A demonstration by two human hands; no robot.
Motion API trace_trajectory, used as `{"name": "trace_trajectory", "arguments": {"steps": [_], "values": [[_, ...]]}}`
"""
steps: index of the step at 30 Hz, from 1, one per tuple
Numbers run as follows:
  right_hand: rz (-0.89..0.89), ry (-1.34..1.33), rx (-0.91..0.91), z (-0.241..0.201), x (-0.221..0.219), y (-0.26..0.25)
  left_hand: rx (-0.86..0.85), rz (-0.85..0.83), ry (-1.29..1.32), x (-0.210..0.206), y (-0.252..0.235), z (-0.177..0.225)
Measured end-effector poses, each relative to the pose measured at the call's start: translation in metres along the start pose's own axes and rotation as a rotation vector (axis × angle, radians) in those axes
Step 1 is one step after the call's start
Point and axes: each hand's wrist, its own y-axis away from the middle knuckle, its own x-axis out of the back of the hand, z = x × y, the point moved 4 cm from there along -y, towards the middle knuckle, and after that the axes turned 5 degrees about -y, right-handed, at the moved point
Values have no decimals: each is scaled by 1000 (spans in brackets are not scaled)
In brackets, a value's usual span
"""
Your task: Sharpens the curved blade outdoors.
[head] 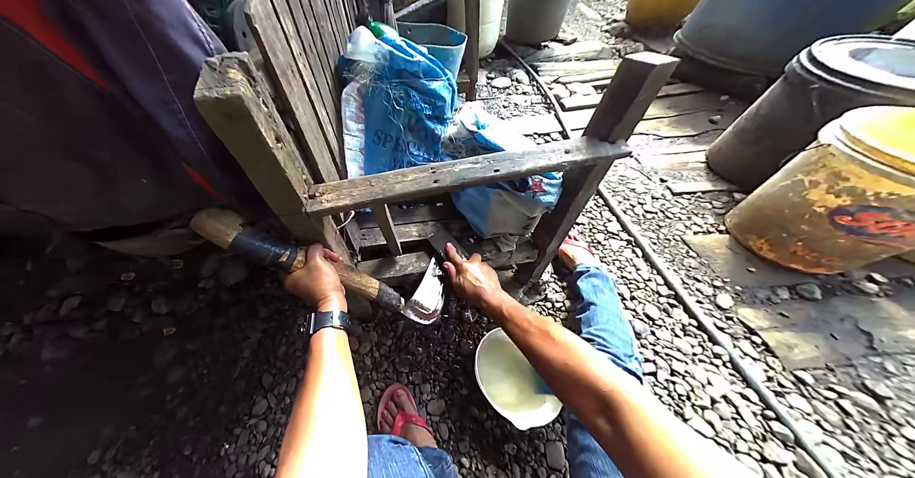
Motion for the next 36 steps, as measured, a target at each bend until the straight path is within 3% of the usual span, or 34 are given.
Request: {"name": "trace_trajectory", "arguments": {"steps": [5, 10, 16, 20, 22, 27, 32, 36], "values": [[-48, 38, 278, 18, -31, 44, 13, 12, -10, -2, 2, 2], [-8, 3, 13, 10, 8, -2, 21, 22, -21, -2, 2, 0], [-72, 61, 230, 12, -23, 39, 49, 31, -16, -1, 0, -5], [-5, -14, -1, 7, 5, -4, 90, 61, 2, 1, 4, -11], [3, -21, -24, 4, 2, -4, 90, 70, 1, 1, 3, -12], [-53, 51, 219, 16, -24, 39, 67, 43, 1, 0, 2, -11], [1, 13, -14, 10, -3, 0, 63, -20, 35, -2, 4, -9], [12, -15, -26, 10, -3, 1, 239, -89, 206, 1, 3, 2]]}}
